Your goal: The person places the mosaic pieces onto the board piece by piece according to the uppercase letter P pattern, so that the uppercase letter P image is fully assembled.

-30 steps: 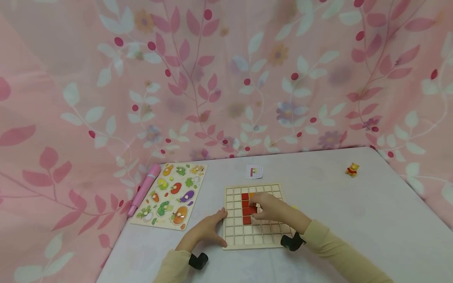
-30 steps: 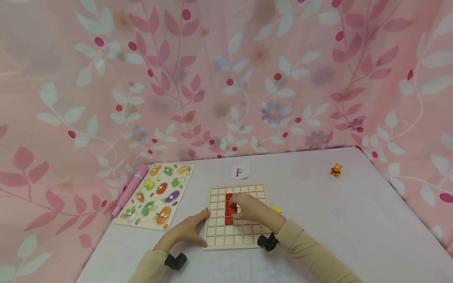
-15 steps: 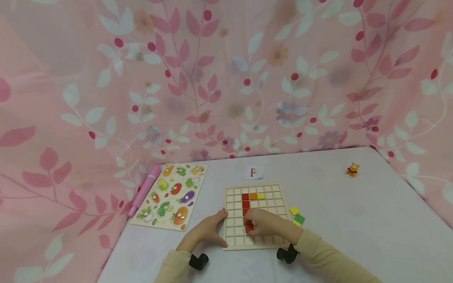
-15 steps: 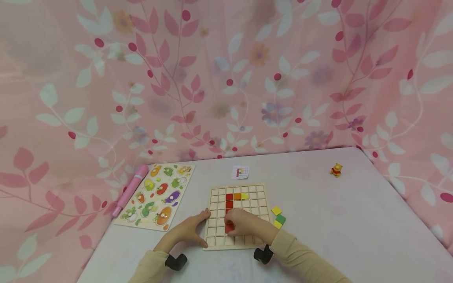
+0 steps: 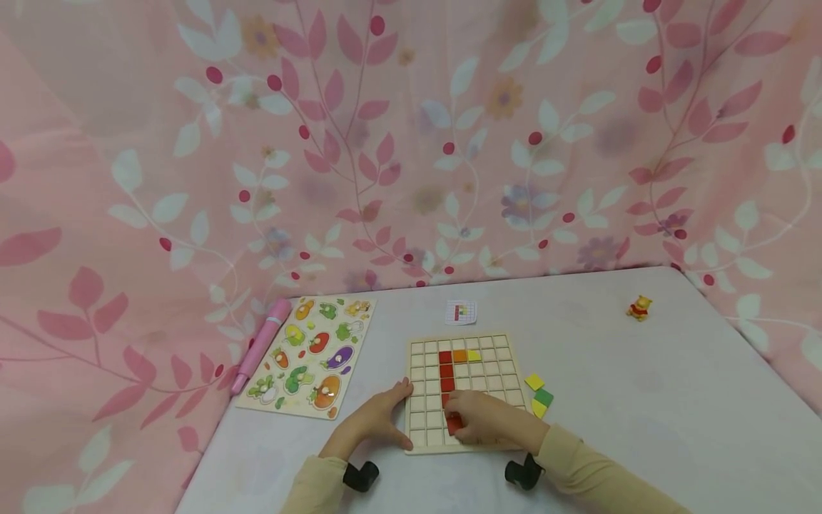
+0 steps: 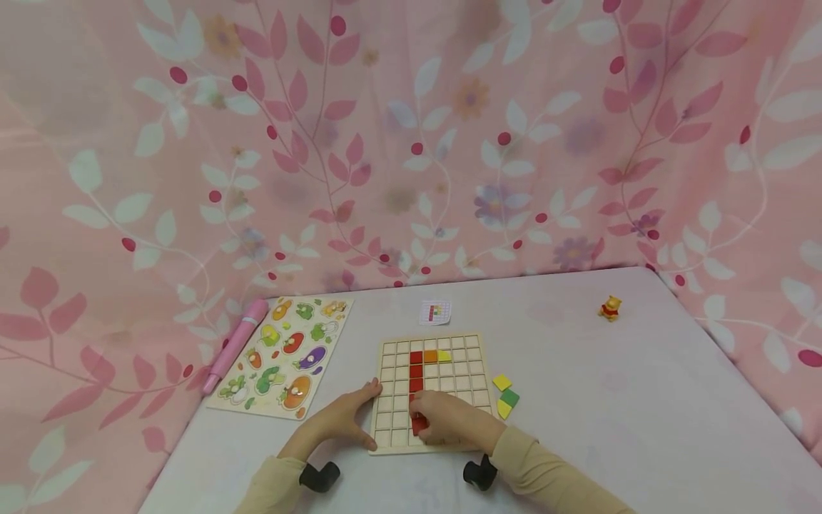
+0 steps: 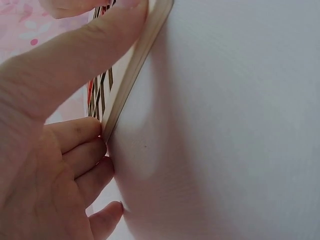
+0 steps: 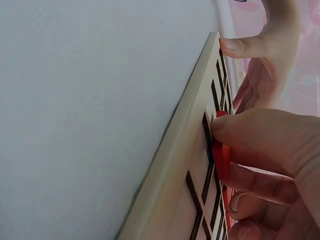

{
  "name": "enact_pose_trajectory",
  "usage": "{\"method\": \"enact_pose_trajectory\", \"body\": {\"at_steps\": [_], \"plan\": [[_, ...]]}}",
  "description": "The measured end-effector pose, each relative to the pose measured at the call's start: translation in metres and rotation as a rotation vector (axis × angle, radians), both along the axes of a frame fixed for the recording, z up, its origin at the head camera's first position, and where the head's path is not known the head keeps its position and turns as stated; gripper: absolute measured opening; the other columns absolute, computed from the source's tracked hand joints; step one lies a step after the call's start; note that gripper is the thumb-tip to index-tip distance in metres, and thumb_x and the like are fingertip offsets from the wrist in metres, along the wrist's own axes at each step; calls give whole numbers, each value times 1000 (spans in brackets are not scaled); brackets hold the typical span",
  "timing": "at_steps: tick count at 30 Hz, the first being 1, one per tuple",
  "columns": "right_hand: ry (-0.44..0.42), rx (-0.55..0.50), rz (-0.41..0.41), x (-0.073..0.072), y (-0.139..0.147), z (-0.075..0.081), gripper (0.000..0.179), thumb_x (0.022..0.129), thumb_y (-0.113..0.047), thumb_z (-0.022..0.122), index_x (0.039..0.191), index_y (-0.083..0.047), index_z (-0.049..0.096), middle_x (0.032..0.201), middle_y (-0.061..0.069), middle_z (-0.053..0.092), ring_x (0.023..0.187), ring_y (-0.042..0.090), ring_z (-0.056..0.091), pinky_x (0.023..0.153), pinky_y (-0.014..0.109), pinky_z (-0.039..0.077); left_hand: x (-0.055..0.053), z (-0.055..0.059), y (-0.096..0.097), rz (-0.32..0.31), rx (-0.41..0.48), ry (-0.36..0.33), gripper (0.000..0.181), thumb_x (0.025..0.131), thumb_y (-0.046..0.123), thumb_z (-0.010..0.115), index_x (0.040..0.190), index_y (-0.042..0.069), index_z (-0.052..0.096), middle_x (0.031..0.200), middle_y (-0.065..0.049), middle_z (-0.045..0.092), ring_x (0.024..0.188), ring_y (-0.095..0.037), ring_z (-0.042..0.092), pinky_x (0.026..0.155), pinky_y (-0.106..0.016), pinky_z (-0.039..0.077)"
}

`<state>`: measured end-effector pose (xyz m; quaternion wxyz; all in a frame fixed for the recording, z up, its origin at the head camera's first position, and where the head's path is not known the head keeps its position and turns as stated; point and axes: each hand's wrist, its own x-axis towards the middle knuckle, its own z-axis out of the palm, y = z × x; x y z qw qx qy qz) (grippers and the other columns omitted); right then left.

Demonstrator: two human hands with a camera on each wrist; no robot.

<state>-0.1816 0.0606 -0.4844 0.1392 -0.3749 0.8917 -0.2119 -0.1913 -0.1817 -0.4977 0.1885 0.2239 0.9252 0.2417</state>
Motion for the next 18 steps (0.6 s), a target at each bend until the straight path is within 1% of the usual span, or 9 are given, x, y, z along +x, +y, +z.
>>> {"method": "enact_pose_trajectory", "body": {"at_steps": [4, 10, 18], "plan": [[25, 14, -21, -1, -2, -3, 23, 79, -24, 67, 99, -14, 63, 89, -11, 50, 71, 5, 44, 64, 19, 43, 1, 0, -1, -2, -4, 10, 104, 53, 41, 83, 138, 8, 34, 144, -7, 25, 129, -22, 23, 103, -39, 22], [47, 19, -47, -1, -4, -4, 24, 80, -25, 66, 100, -13, 64, 88, -11, 50, 72, 6, 44, 65, 21, 43, 2, 1, -1, -11, 4, 23, 104, 53, 41, 83, 139, 7, 33, 144, -7, 25, 129, -23, 24, 103, -40, 23], [61, 28, -55, -2, -7, -3, 23, 80, -25, 66, 99, -13, 62, 84, -11, 47, 71, 6, 44, 65, 21, 44, 2, 0, -3, -21, 1, 39, 104, 54, 43, 82, 139, 7, 33, 143, -8, 25, 129, -24, 24, 102, -43, 23]]}}
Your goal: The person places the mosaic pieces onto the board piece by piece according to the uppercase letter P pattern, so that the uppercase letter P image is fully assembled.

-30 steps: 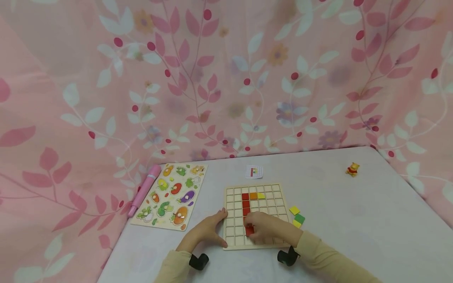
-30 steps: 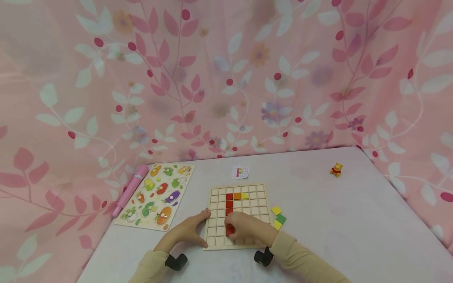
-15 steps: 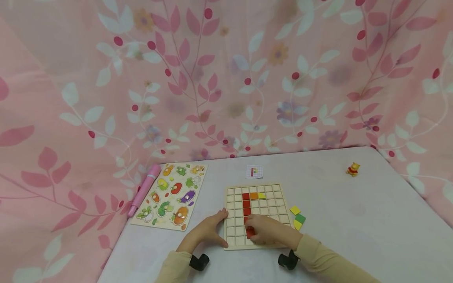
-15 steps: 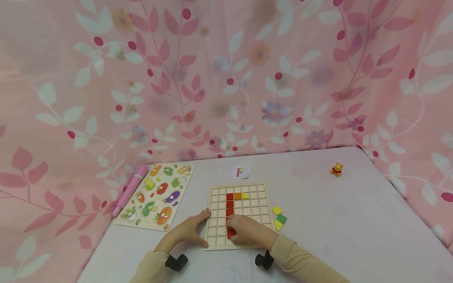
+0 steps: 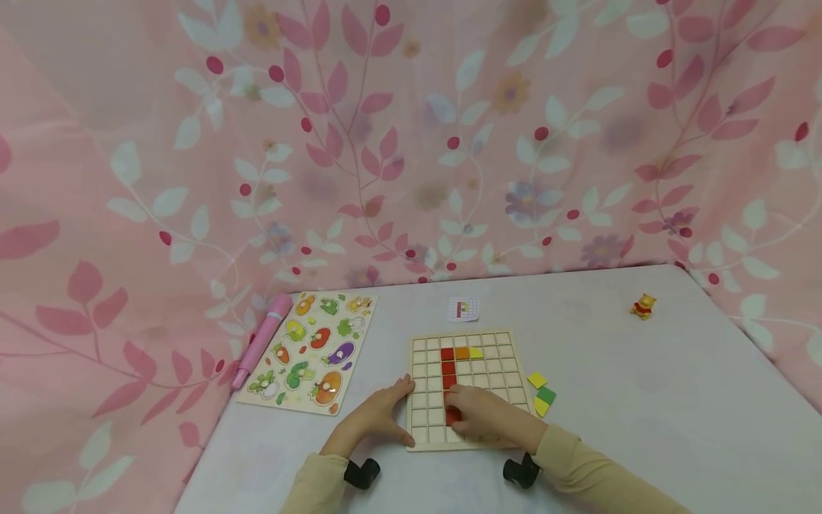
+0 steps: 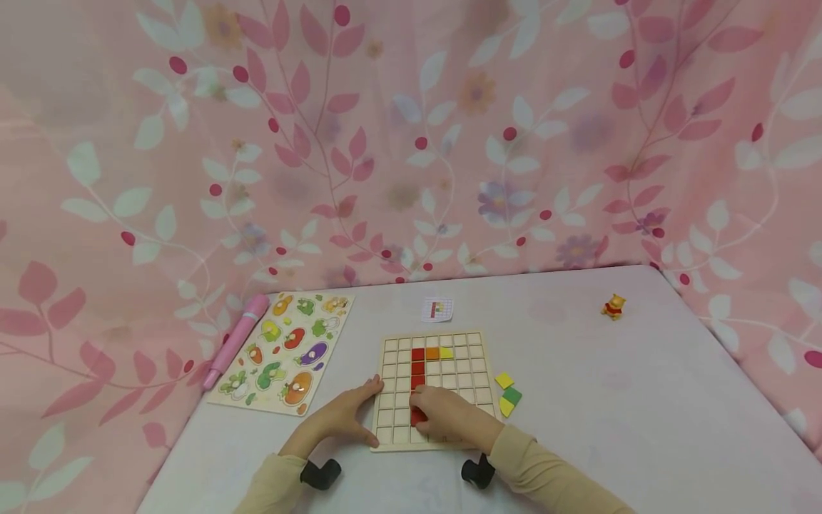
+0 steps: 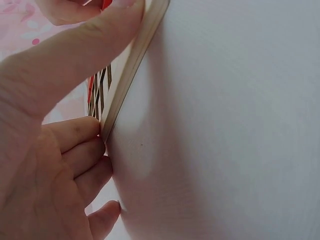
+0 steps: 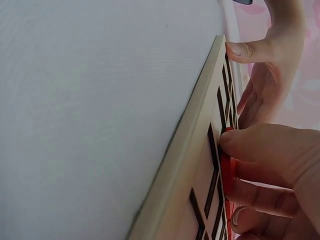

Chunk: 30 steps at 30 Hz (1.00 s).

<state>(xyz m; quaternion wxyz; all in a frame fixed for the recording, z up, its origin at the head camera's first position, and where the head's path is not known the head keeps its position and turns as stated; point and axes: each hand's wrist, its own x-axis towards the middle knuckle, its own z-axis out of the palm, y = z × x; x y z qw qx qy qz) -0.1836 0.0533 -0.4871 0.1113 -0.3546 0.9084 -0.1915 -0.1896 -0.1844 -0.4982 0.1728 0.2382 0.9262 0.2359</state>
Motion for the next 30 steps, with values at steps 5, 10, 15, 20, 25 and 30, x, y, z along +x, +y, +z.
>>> {"method": "enact_pose_trajectory", "body": {"at_steps": [5, 10, 15, 20, 25, 30], "plan": [[13, -5, -7, 1, -1, 0, 23, 81, -26, 65, 101, -13, 62, 90, -10, 49, 73, 6, 46, 71, 23, 46, 0, 2, 1, -1, 2, 9, 103, 54, 42, 82, 138, 7, 34, 143, -8, 26, 129, -24, 24, 102, -43, 23], [9, -23, -31, 1, -1, -3, 24, 82, -26, 65, 102, -13, 61, 92, -9, 48, 75, 5, 46, 72, 24, 46, 0, 2, 2, 6, 1, 4, 104, 54, 41, 83, 138, 6, 34, 144, -7, 26, 129, -24, 24, 102, -43, 23], [34, -52, -42, 1, -1, -5, 27, 80, -25, 66, 102, -11, 62, 92, -7, 49, 74, 5, 46, 70, 24, 47, 1, 1, 2, 16, 1, -5, 104, 53, 42, 83, 138, 7, 34, 144, -6, 25, 129, -24, 24, 102, -44, 23], [54, -65, -27, 0, 0, -8, 24, 81, -25, 65, 100, -12, 63, 93, -7, 50, 74, 5, 46, 70, 23, 47, 1, 1, 1, 24, 0, -9, 103, 54, 41, 82, 138, 8, 34, 144, -6, 25, 129, -24, 24, 102, -45, 23], [47, -76, -15, 0, 0, -7, 21, 82, -26, 65, 98, -12, 63, 92, -7, 51, 72, 5, 46, 69, 22, 46, 2, 2, 0, 29, 0, -10, 103, 54, 41, 83, 139, 9, 34, 144, -5, 25, 129, -24, 23, 101, -46, 23], [6, -70, -20, 1, -1, -6, 23, 84, -29, 62, 104, -17, 63, 90, -9, 49, 72, 6, 46, 70, 23, 46, 2, 1, 1, 25, -1, -6, 104, 54, 43, 82, 139, 10, 33, 144, -4, 24, 130, -22, 23, 102, -44, 24]]}}
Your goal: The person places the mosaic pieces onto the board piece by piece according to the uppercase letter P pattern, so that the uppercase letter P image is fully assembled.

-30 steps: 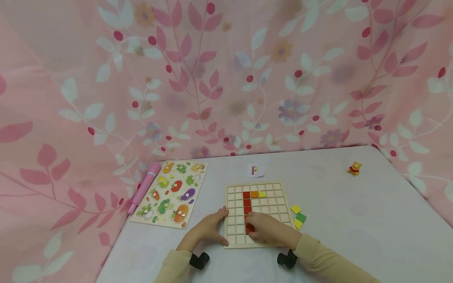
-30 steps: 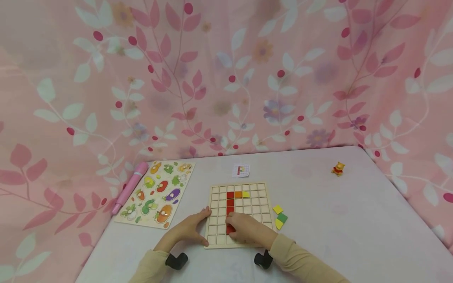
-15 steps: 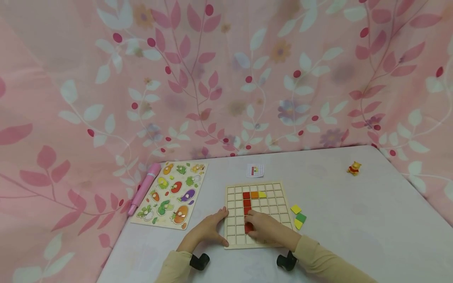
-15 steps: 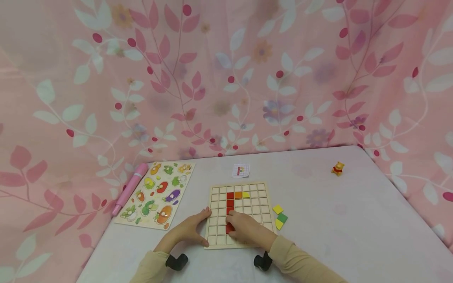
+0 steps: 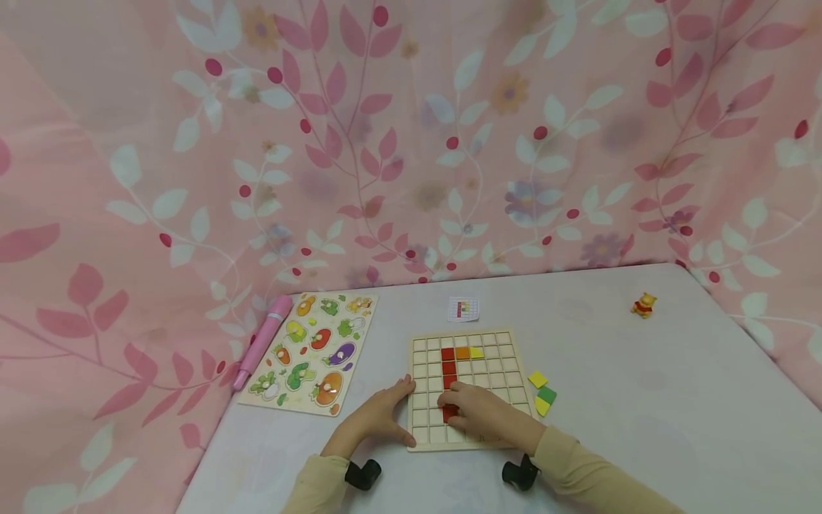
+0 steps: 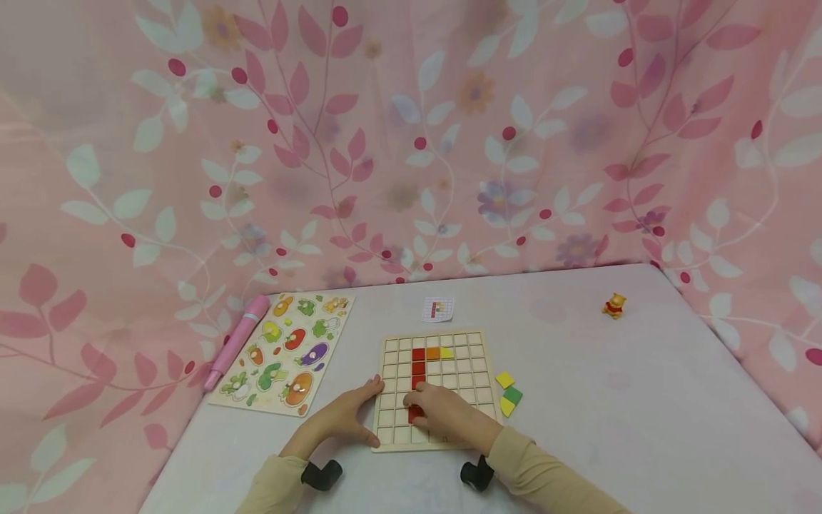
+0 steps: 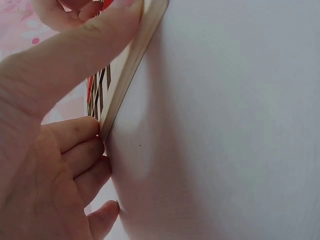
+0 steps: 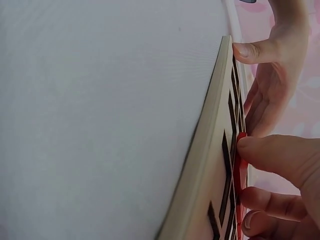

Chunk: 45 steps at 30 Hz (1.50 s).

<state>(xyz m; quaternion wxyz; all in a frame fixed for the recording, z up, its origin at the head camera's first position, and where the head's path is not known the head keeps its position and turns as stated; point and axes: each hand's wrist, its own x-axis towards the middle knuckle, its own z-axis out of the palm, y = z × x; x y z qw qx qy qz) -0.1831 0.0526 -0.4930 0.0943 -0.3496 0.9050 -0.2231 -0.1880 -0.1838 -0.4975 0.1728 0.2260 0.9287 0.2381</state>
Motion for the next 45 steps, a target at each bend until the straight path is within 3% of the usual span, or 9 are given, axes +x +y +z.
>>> {"method": "enact_pose_trajectory", "body": {"at_steps": [10, 17, 22, 29, 35, 45], "plan": [[-28, 35, -11, -1, -1, 4, 18, 85, -27, 61, 101, -19, 64, 94, -8, 47, 77, 8, 47, 75, 26, 47, -2, 4, -1, -10, -11, 6, 104, 54, 43, 82, 139, 9, 32, 144, -5, 24, 129, -24, 24, 101, -46, 23], [-8, 33, 48, 2, 3, 5, 14, 87, -26, 59, 101, -23, 62, 89, -10, 43, 71, 7, 46, 68, 22, 46, 0, 1, 0, 5, 18, -31, 105, 54, 43, 82, 139, 9, 32, 145, -4, 23, 130, -24, 22, 102, -47, 21], [1, 5, 60, 2, 6, 5, 11, 87, -25, 58, 98, -24, 62, 88, -10, 42, 70, 7, 46, 66, 21, 44, -1, 3, 2, 6, -15, -7, 104, 53, 43, 82, 139, 10, 33, 144, -3, 24, 129, -22, 23, 102, -45, 22], [-17, 15, 55, 1, 7, 6, 20, 85, -27, 60, 104, -21, 64, 93, -9, 46, 74, 7, 47, 73, 25, 47, -1, 5, 3, 18, -29, -21, 105, 53, 43, 82, 139, 10, 33, 145, -4, 24, 129, -24, 24, 101, -46, 23], [-2, 65, -1, 5, 8, 5, 28, 84, -28, 61, 110, -19, 63, 109, -2, 52, 89, 11, 53, 83, 34, 46, 1, 4, 3, -8, -31, -3, 104, 54, 42, 82, 139, 8, 33, 144, -7, 23, 129, -26, 24, 100, -47, 24], [19, 50, 2, 4, 19, 8, 28, 84, -22, 61, 111, -15, 64, 100, -4, 53, 79, 8, 50, 76, 29, 48, -1, 3, 1, -20, -21, 10, 105, 54, 43, 82, 139, 7, 33, 144, -7, 24, 129, -25, 23, 102, -45, 23]]}}
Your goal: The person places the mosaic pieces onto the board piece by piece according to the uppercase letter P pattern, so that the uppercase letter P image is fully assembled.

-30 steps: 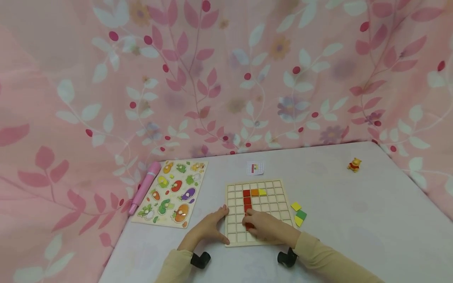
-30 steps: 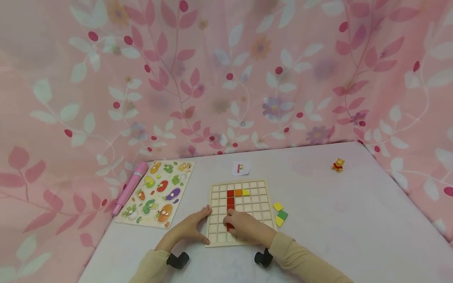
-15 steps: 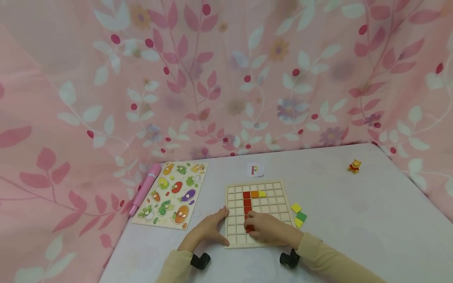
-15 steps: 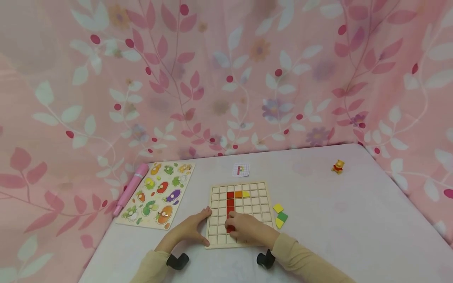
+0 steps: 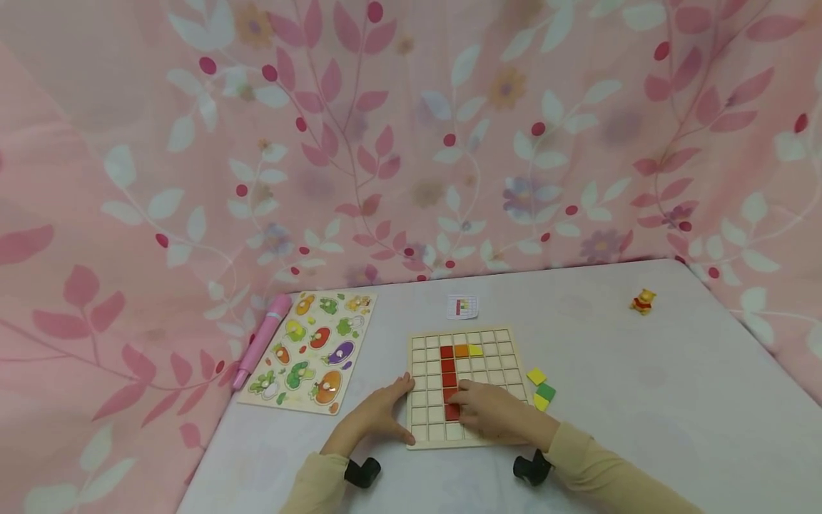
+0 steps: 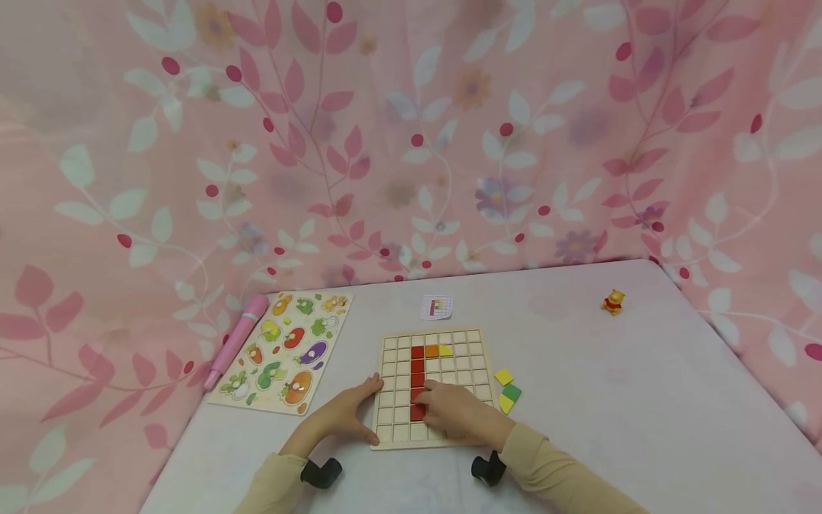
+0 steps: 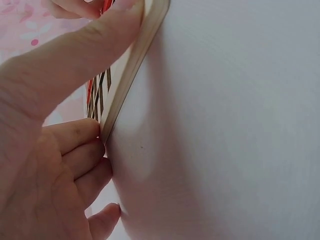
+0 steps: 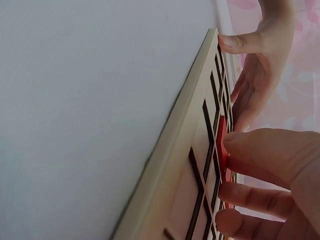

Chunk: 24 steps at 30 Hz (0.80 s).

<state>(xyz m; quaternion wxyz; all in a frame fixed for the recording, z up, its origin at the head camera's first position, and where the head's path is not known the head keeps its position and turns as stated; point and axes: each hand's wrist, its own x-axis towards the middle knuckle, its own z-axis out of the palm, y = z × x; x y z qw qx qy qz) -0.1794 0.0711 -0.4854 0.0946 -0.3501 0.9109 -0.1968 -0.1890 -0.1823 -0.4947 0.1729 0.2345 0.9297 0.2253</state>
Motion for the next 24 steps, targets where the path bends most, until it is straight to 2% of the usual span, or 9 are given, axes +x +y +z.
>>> {"method": "enact_pose_trajectory", "body": {"at_steps": [4, 9, 14, 18, 24], "plan": [[35, -50, 1, -3, 9, 1, 24, 83, -18, 61, 105, -11, 66, 94, -4, 55, 78, 9, 52, 72, 28, 49, -1, -2, 0, 1, -2, 4, 105, 53, 43, 82, 139, 8, 33, 144, -7, 24, 129, -25, 24, 101, -46, 23], [169, -93, -29, -10, 27, 4, 18, 82, -15, 63, 97, -7, 67, 92, 1, 59, 81, 15, 58, 66, 28, 51, -1, -3, -1, 4, 0, -2, 105, 53, 44, 82, 139, 8, 32, 144, -6, 23, 129, -25, 23, 102, -45, 23], [188, -122, -106, -14, 55, 13, 21, 80, -16, 66, 98, -6, 65, 95, 3, 60, 82, 18, 59, 68, 33, 51, 1, -3, 0, 6, 13, -2, 105, 53, 44, 82, 139, 7, 32, 144, -7, 24, 129, -25, 23, 101, -47, 22], [200, -132, -151, -19, 77, 18, 22, 78, -14, 68, 97, -3, 64, 90, 3, 59, 78, 18, 57, 65, 34, 50, 0, -4, -1, 2, 9, 8, 105, 54, 44, 81, 139, 7, 32, 144, -7, 24, 129, -24, 23, 102, -46, 22], [203, -87, -229, -27, 105, 18, 23, 78, -14, 69, 97, -3, 63, 86, 1, 57, 75, 17, 56, 64, 33, 49, 0, -2, -1, 7, 7, -9, 105, 54, 43, 82, 139, 7, 32, 144, -7, 24, 129, -24, 23, 102, -46, 21]]}}
